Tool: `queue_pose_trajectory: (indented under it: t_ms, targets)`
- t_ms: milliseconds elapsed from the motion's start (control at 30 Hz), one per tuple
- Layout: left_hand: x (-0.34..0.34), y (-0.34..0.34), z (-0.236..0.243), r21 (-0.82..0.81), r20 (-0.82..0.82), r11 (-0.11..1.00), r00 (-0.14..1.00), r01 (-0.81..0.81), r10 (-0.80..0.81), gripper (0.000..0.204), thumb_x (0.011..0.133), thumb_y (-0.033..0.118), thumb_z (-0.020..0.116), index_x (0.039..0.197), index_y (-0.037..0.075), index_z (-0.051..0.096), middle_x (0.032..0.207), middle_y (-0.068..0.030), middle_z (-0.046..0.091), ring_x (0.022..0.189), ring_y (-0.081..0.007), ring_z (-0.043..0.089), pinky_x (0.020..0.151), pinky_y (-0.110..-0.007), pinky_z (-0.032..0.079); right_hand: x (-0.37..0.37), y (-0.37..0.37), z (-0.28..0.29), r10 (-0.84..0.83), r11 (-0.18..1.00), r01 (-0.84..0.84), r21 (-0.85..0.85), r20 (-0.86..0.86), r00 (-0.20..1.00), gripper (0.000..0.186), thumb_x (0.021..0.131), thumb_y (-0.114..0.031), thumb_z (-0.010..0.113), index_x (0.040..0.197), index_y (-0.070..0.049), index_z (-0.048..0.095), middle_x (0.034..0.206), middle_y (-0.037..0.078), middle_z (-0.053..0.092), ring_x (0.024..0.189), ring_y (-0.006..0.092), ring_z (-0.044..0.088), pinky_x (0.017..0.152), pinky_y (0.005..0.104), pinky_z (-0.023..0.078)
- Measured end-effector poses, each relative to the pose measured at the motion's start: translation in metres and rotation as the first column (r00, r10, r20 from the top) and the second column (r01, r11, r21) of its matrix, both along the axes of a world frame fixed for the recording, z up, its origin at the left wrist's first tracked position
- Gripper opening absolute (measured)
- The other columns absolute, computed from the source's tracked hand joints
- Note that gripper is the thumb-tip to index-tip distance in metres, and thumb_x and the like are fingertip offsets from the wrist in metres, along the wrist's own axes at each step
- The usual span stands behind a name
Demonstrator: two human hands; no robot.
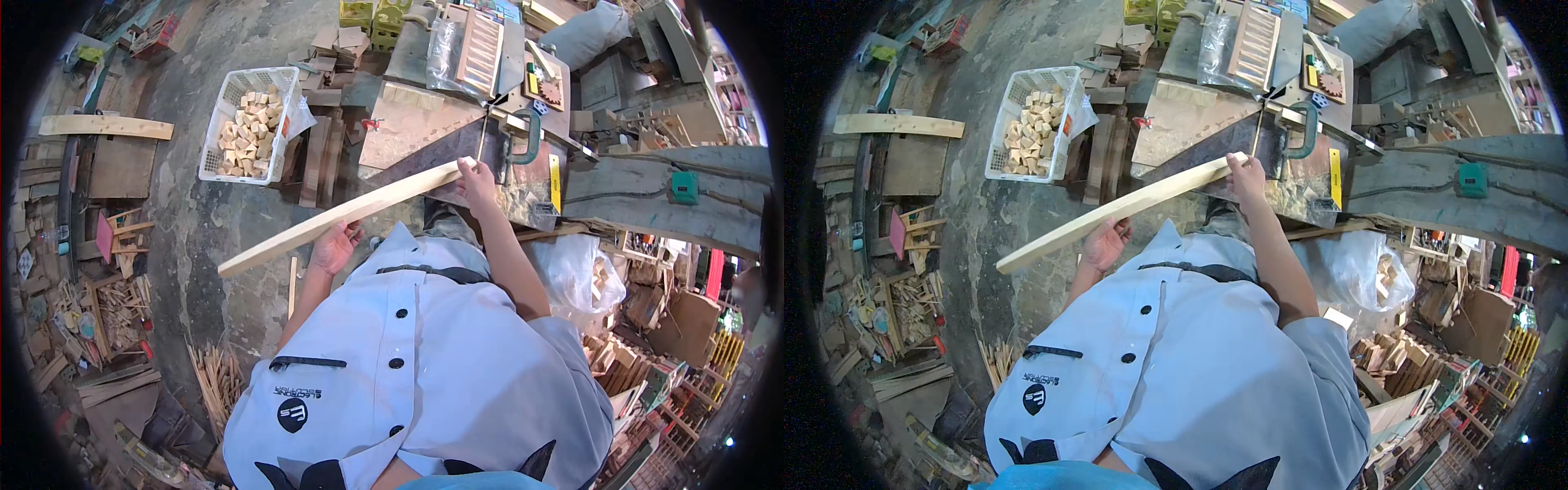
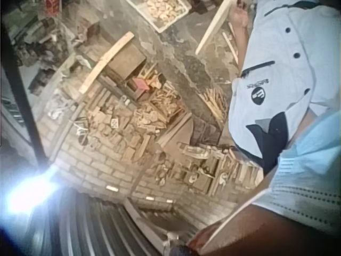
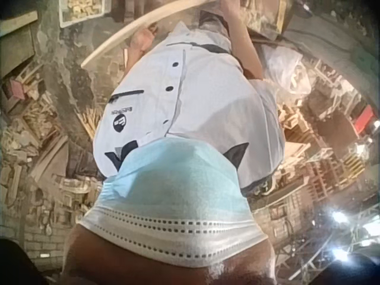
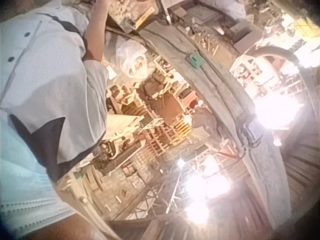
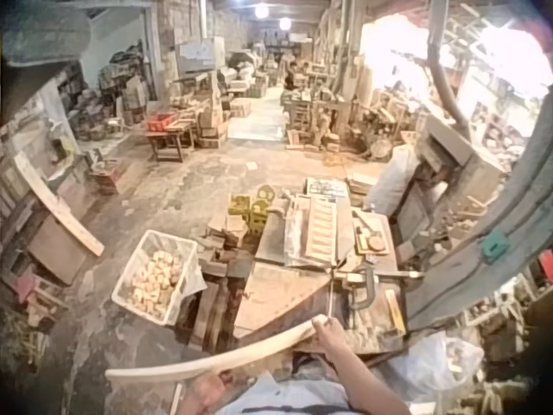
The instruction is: Marking and cutting small wooden pieces in a workshop.
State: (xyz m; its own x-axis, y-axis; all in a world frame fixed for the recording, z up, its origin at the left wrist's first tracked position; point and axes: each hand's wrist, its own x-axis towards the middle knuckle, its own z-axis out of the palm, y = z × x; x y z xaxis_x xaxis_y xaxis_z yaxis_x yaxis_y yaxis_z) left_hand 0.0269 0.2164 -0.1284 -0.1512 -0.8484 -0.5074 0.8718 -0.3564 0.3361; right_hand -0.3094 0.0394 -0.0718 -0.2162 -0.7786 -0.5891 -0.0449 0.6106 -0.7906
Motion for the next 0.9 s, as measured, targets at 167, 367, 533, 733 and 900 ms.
queue_pose_trajectory:
  t_ms: [167,367,533,733,900]
  targets:
    - [-0.021,-0.016,0.013,-0.041,-0.044,0.998,0.998,-0.041,0.04,0.05,0.098,0.023,0.074,0.143,0.01,0.058,0.138,-0.0112,0.066,0.133,-0.0283,0.06,0.112,-0.045,0.05,-0.009,-0.04,-0.036,-0.054,0.998,0.049,0.043,0.13,0.99,0.04,0.095,-0.019,0.075,0.129,-0.008,0.058,0.099,0.002,0.062,0.073,0.0106,0.063,0.058,0.0258,0.052]
    - [-0.044,-0.05,-0.01,0.168,0.001,0.953,0.967,-0.252,0.255,0.052,0.102,0.045,0.066,0.134,0.004,0.06,0.133,-0.0128,0.069,0.133,-0.0321,0.062,0.111,-0.049,0.05,-0.018,-0.076,-0.059,-0.052,0.998,0.058,-0.03,0.173,0.984,0.033,0.097,-0.017,0.074,0.123,-0.007,0.057,0.098,0.001,0.065,0.077,0.0081,0.062,0.068,0.0243,0.052]
    - [-0.052,-0.055,-0.034,0.226,-0.007,0.956,0.981,-0.19,0.196,0.043,0.105,0.043,0.062,0.13,0.007,0.063,0.129,-0.0098,0.072,0.13,-0.0277,0.064,0.106,-0.049,0.052,-0.026,-0.095,-0.067,0.029,0.994,-0.028,-0.109,0.007,1.0,0.045,0.099,-0.019,0.073,0.138,-0.004,0.056,0.104,0.002,0.068,0.083,0.0112,0.064,0.074,0.0268,0.054]
    - [-0.056,-0.052,-0.053,0.276,0.011,0.95,0.989,-0.147,0.15,0.042,0.107,0.044,0.059,0.128,0.007,0.062,0.125,-0.006,0.07,0.125,-0.0236,0.066,0.104,-0.051,0.053,-0.033,-0.102,-0.067,0.111,0.991,-0.121,-0.049,-0.175,0.978,0.048,0.1,-0.017,0.073,0.142,-0.002,0.055,0.108,0.007,0.069,0.088,0.014,0.069,0.076,0.0298,0.059]
    - [-0.055,-0.058,-0.045,0.303,0.107,0.937,0.983,-0.175,0.149,0.042,0.109,0.045,0.055,0.129,0.008,0.062,0.126,-0.0072,0.072,0.119,-0.0229,0.069,0.1,-0.047,0.056,-0.021,-0.105,-0.06,0.043,0.997,-0.056,-0.061,-0.206,0.978,0.056,0.098,-0.017,0.075,0.146,-0.001,0.052,0.119,0.013,0.07,0.095,0.019,0.074,0.081,0.0323,0.064]
